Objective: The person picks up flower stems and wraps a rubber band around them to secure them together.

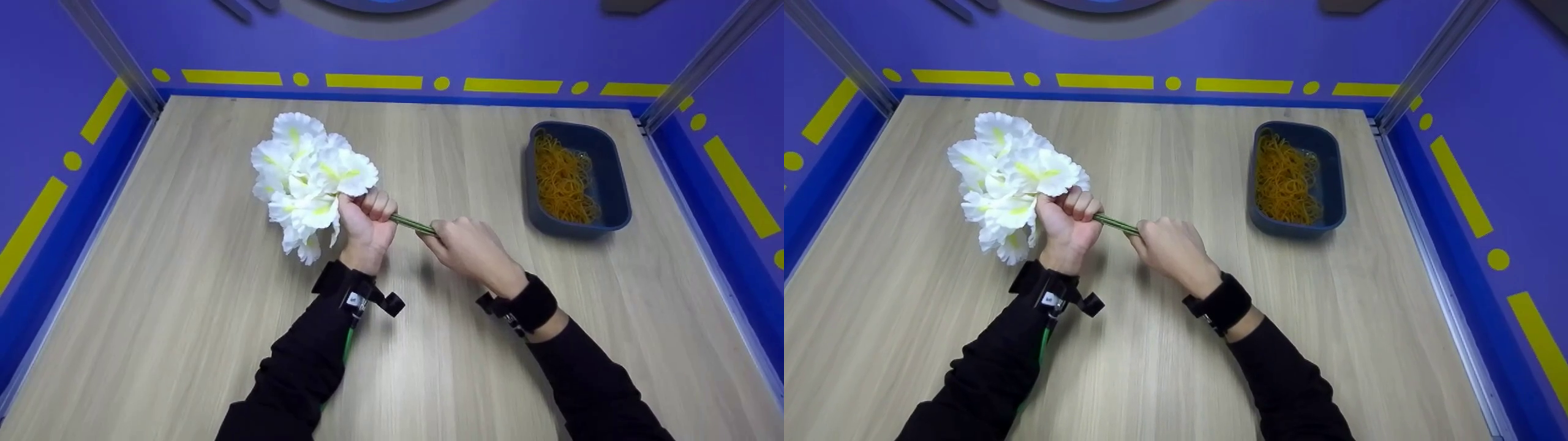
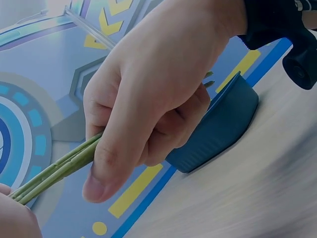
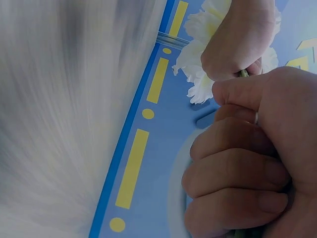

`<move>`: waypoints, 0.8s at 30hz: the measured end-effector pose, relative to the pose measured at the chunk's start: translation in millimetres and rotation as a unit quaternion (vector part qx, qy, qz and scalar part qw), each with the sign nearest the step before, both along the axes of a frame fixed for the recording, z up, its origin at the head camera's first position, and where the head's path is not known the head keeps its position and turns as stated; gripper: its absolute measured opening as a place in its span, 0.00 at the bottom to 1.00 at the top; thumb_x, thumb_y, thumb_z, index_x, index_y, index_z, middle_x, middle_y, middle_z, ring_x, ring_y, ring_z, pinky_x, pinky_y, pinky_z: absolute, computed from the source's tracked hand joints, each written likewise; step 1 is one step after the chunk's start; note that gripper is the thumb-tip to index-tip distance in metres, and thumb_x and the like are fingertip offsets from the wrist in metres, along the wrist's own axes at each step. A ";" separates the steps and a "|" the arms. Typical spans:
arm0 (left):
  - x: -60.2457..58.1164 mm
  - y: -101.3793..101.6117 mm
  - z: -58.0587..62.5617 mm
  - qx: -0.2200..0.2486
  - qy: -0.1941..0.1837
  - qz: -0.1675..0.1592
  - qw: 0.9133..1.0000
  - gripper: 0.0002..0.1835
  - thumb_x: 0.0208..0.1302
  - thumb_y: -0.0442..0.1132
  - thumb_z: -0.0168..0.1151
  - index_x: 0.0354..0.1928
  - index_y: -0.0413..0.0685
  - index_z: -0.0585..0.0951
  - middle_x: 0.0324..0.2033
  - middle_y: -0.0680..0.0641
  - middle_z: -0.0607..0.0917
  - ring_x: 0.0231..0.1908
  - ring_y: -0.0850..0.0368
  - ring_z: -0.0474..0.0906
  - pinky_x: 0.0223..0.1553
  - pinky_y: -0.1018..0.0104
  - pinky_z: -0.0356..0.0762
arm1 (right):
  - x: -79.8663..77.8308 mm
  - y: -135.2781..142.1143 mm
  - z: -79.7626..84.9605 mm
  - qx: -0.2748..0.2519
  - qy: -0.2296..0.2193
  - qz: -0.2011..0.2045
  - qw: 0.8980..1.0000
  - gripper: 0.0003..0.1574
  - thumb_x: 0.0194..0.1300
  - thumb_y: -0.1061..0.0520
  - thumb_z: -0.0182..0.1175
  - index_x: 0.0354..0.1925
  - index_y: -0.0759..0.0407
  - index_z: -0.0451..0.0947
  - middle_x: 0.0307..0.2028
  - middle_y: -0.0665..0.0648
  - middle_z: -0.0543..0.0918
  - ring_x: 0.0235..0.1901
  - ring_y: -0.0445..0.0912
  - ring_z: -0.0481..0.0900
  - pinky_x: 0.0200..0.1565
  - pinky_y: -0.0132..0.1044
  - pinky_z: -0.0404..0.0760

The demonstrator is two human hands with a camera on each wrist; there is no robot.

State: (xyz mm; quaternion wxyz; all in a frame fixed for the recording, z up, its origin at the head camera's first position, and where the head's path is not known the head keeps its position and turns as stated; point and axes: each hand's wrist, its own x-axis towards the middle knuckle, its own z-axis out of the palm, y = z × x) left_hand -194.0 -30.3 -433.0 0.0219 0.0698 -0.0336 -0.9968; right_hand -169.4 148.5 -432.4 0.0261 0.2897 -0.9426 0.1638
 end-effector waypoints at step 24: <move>0.5 -5.7 6.2 -0.032 -0.009 -0.013 0.999 0.16 0.59 0.34 0.38 0.13 0.51 0.59 0.06 0.57 0.61 0.09 0.66 0.50 0.17 0.75 0.42 | -7.0 23.3 21.0 -0.038 -0.128 0.000 0.991 0.34 0.78 0.32 0.39 0.44 0.57 0.78 0.22 0.49 0.75 0.20 0.45 0.75 0.26 0.42 0.80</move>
